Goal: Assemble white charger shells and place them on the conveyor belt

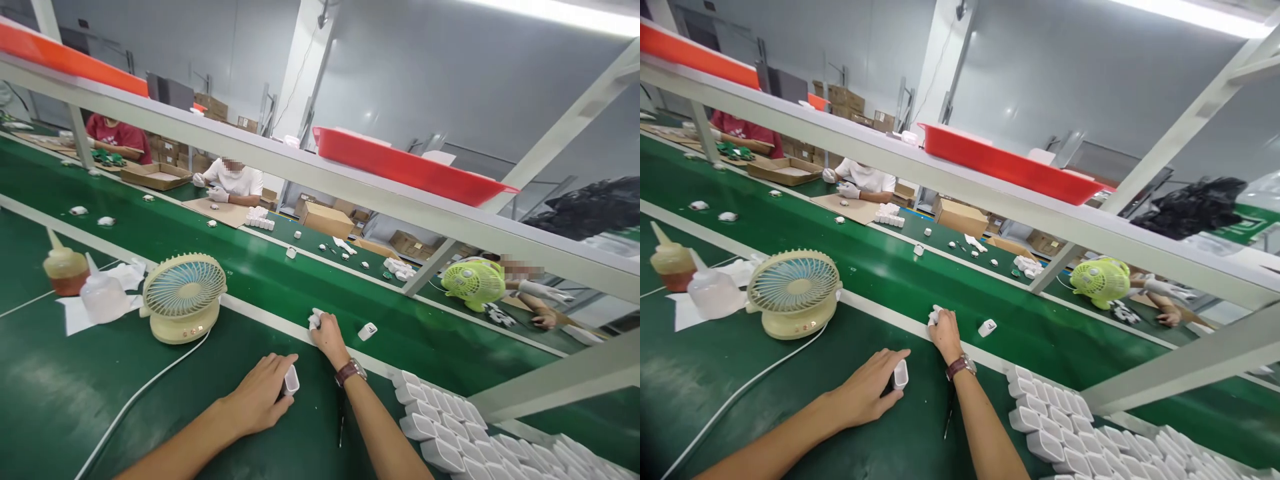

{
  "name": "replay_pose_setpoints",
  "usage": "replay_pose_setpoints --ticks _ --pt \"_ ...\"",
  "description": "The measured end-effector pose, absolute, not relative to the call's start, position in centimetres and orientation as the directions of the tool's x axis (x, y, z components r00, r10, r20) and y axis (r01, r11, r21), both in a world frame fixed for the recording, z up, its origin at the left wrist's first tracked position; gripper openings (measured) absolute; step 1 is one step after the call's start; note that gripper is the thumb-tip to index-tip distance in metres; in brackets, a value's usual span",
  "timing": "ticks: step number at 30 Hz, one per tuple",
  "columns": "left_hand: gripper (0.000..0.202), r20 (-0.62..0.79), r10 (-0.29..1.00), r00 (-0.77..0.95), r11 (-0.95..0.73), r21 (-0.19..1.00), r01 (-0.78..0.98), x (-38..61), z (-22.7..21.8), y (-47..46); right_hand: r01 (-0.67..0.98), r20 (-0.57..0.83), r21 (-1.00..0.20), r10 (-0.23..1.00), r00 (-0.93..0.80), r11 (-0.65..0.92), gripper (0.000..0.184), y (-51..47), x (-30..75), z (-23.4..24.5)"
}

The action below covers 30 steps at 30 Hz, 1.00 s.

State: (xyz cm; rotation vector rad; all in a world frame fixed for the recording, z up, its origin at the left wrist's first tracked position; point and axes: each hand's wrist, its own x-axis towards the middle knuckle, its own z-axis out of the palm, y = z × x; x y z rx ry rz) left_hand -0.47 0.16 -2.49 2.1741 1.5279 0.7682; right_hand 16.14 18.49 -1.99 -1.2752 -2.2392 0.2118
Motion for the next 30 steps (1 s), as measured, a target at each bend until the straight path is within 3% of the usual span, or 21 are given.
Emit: replay_pose_setpoints --ticks 4,15,30 --pt "0.065 0.219 0.935 0.28 -0.355 0.581 0.732 -0.6 -2.4 0.2 0.699 0.373 -0.433 0.819 -0.436 0.569 0.039 16.2 17.0 -1.6" --pt "0.064 0.233 0.937 0.259 -0.348 0.621 0.702 -1.0 -3.3 0.4 0.631 0.25 -0.557 0.833 -0.493 0.54 0.036 7.1 20.9 -1.3" --pt "0.066 0.203 0.949 0.241 -0.314 0.672 0.67 -1.3 -3.1 0.5 0.571 0.213 -0.548 0.762 -0.612 0.611 0.05 4.7 22.4 -1.6"
